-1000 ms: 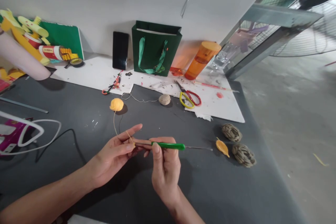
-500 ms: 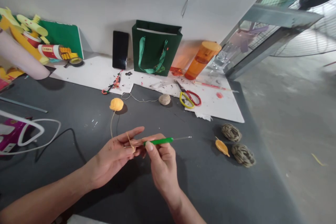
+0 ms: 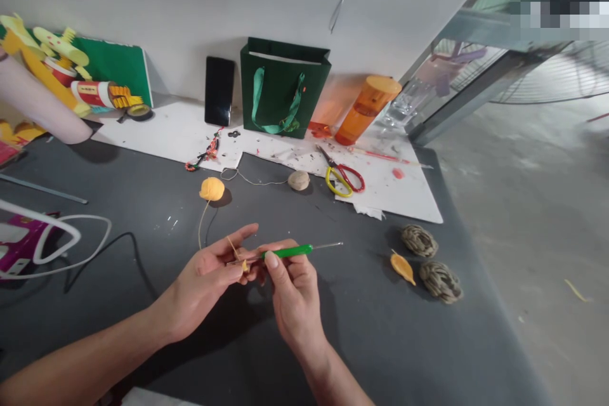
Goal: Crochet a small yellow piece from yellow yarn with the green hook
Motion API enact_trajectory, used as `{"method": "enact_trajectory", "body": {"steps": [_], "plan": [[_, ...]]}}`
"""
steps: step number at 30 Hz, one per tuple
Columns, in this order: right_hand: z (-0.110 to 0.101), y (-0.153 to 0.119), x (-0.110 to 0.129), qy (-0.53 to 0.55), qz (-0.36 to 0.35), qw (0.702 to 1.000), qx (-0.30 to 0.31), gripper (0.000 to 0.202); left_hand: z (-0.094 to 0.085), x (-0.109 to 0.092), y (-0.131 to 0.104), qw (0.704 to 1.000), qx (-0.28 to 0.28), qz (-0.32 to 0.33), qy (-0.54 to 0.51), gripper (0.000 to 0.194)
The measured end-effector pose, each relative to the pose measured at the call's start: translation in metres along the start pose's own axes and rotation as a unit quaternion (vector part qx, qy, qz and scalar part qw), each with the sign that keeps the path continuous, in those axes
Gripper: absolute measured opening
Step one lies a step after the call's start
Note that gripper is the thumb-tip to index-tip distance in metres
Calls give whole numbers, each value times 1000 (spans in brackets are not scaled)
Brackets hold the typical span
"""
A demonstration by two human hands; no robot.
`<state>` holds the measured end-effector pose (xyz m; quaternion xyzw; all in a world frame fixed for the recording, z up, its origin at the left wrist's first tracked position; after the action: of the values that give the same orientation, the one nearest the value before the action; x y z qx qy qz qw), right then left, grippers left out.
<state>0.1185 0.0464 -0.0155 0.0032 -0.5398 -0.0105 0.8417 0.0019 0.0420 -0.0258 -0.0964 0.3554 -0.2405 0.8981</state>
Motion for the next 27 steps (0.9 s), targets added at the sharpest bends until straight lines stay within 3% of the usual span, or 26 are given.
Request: {"method": "enact_trajectory", "body": {"steps": [13,17,27], "plan": [[-1,0,0,-31,0,999,-18,21,-4,-3,-3,998,-17,32,49,69],[-3,0,0,-26,-2,1000,-17,19,-4,-3,-3,999,-21,22,33,65],[-3,-9,12,-167,-111,980,-3,9,-5,-8,-4,996,-45,67,40,83]]}}
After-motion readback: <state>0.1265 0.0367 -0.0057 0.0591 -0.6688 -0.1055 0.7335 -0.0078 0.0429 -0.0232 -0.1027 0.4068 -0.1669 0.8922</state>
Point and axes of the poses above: each hand's wrist, its own y-axis towards the middle knuckle, its own z-axis out of the palm, x = y × z, the point moved 7 cm from there along y, towards the middle knuckle, and after that the axes turned 4 degrees about -y, right-handed, at the moved point
